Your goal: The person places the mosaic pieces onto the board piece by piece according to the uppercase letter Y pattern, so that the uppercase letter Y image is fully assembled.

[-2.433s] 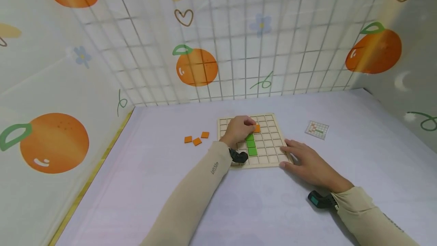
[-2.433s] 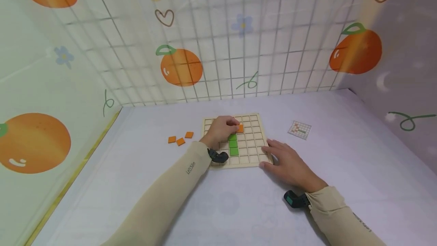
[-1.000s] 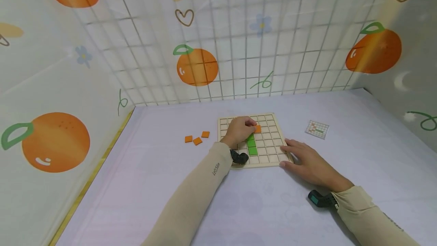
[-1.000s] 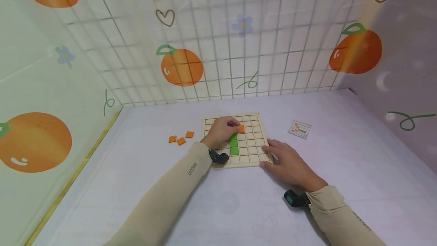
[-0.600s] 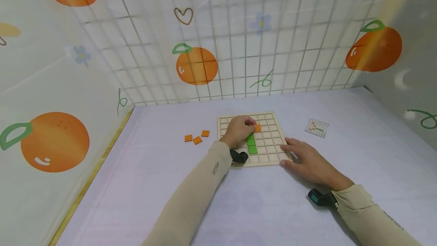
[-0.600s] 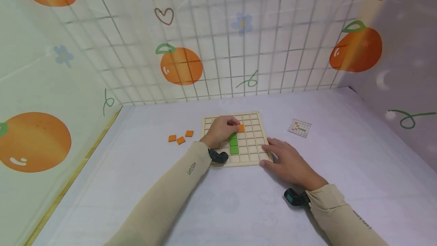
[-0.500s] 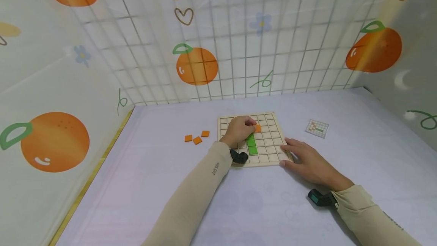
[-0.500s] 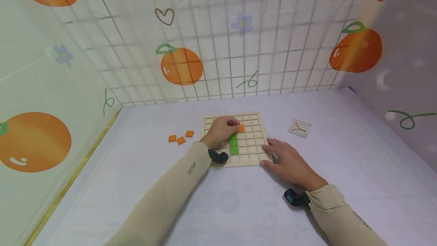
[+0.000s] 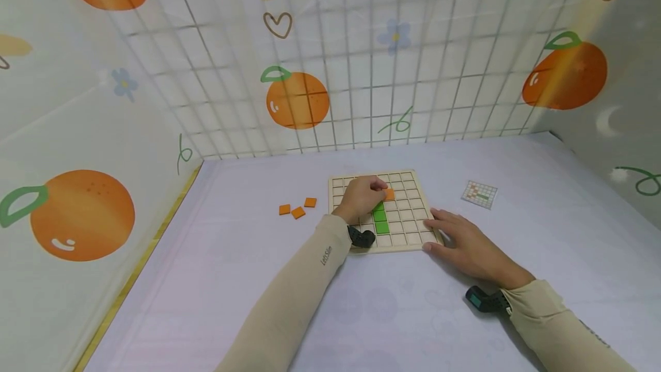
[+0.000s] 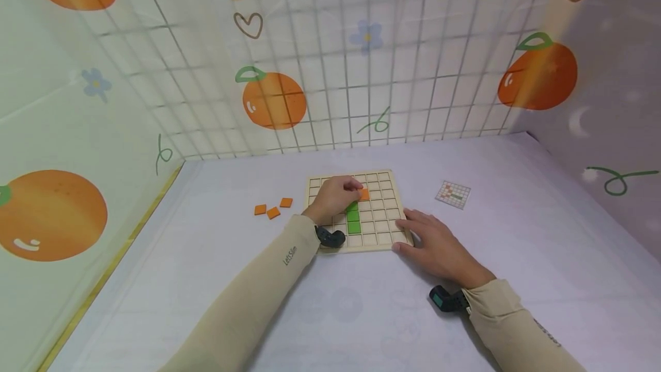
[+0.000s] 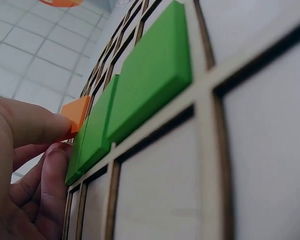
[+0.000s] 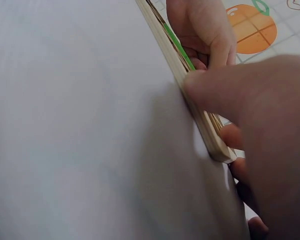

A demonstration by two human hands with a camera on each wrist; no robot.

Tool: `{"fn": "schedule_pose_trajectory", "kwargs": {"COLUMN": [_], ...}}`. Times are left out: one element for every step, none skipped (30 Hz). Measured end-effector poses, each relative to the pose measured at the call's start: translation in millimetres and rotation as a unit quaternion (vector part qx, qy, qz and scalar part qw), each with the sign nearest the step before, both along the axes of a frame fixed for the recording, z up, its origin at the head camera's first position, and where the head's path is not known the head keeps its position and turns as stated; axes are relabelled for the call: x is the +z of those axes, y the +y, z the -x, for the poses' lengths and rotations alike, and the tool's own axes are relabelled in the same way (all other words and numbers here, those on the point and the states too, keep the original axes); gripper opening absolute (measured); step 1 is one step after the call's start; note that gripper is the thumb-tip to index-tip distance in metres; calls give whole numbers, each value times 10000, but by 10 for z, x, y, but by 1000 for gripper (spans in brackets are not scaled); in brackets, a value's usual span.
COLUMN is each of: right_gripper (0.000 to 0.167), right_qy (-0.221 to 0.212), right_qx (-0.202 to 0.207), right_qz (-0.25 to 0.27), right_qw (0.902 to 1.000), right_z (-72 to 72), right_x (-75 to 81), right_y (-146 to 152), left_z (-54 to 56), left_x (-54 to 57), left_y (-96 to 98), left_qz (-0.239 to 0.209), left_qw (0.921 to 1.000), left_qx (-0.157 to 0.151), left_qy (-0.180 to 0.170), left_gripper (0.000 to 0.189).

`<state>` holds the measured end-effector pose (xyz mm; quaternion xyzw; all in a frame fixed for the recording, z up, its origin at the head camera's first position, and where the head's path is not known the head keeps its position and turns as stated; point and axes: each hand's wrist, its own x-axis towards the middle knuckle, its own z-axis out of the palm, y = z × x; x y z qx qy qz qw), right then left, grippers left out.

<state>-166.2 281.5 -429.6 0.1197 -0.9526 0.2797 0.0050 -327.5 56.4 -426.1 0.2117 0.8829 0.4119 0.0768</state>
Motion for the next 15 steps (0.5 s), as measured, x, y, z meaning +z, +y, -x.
{"fn": "schedule_pose_trajectory", "kwargs": {"right_gripper": [66, 66, 66, 66, 66, 66, 66, 65, 65, 65, 65, 65, 66, 66, 67], "right_qy": [-5, -7, -8, -9, -8, -7, -5, 1, -2, 1, -1, -8, -15, -23, -31], "right_qx": [-9, -15, -21, -25, -28, -28, -23, -19, -17, -17, -15, -18, -15, -21, -24], "right_qz": [-6, -7, -12, -9, -3, 0, 8, 19, 22, 31, 36, 38, 38, 34, 21], "right_qw": [10000, 10000, 10000, 10000, 10000, 10000, 10000, 10000, 10000, 10000, 10000, 10000, 10000, 10000, 10000], "right_z": [0, 0, 1, 1, 1, 1, 1, 0, 0, -1, -1, -2, -2, -3, -3], "right_x": [-1, -3, -5, -5, -7, -9, -10, -9, -8, -7, -7, -6, -4, -3, -1], "right_y": [0, -1, -1, -1, -2, 0, 1, 1, 2, 2, 2, 1, -2, -2, -3], "left_z": [3, 4, 4, 6, 5, 5, 5, 2, -1, -5, -10, -13, -17, -22, -25], "left_x": [-2, -2, -3, -5, -6, -8, -8, -7, -4, 0, 4, 8, 14, 19, 25], "left_y": [-1, -2, -3, -4, -6, -8, -10, -11, -12, -12, -11, -11, -11, -10, -8], "left_qz": [7, 6, 9, 8, 8, 5, 7, 0, -13, -33, -47, -57, -61, -77, -81], "left_qw": [10000, 10000, 10000, 10000, 10000, 10000, 10000, 10000, 10000, 10000, 9999, 9999, 9999, 9998, 9998], "left_qx": [-11, -17, -20, -24, -28, -25, -21, -21, -16, -11, -5, 1, 11, 22, 27], "left_qy": [11, 16, 19, 10, -1, -12, -20, -35, -56, -82, -101, -115, -130, -157, -164], "left_gripper": [13, 14, 14, 14, 14, 14, 15, 15, 14, 14, 14, 13, 13, 13, 13]}}
